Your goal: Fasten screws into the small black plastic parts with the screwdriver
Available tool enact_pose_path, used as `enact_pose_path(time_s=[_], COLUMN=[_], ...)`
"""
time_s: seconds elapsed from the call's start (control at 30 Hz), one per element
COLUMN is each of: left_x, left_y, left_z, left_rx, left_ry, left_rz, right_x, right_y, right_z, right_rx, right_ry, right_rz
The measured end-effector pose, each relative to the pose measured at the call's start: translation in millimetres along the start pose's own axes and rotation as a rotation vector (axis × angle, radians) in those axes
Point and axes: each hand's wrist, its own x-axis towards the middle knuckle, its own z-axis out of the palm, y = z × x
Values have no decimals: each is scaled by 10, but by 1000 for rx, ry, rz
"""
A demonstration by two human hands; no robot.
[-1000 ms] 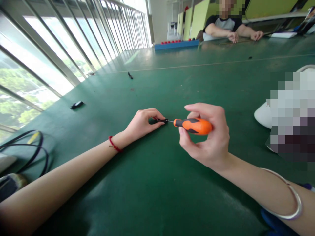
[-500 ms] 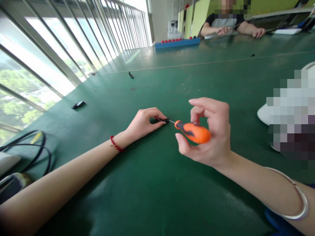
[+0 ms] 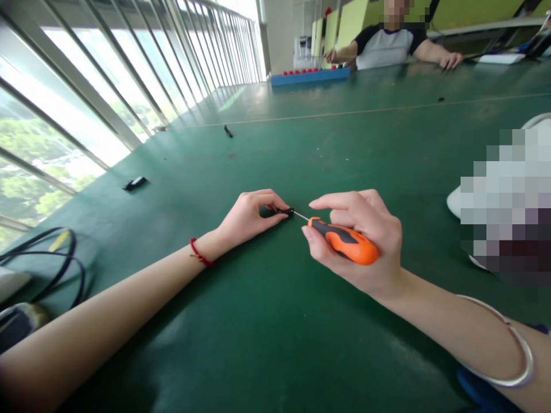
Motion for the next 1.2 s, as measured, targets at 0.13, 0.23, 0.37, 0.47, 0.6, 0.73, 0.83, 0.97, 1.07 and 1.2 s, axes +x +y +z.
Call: enact_pose_path(time_s=[0.13, 0.23, 0.37, 0.47, 0.6, 0.73, 0.83, 0.97, 1.07, 1.2], left_x=[0, 1, -2, -3, -1, 1, 3, 4, 2, -2], left_y=[-3, -7, 3, 16, 17, 8, 3, 1, -2, -9], left_z=[4, 7, -5, -14, -12, -6, -6, -5, -1, 3], left_rx=[-2, 3, 0, -1, 2, -1, 1, 0, 2, 3], left_ry=[9, 9, 1, -1, -1, -4, -8, -1, 3, 5], left_rz=[0, 6, 3, 0, 0, 3, 4, 6, 3, 5], right_x=[-14, 1, -3, -21, -7, 14, 7, 0, 7, 2], right_y=[26, 20, -15, 6, 54, 20, -19, 7, 41, 23], right_z=[33, 24, -14, 17, 55, -9, -30, 31, 40, -13], right_rx=[156, 123, -4, 91, 292, 134, 26, 187, 231, 64], right_ry=[131, 81, -11, 73, 170, 23, -10, 164, 150, 4], right_rz=[25, 40, 24, 7, 43, -7, -13, 20, 18, -34])
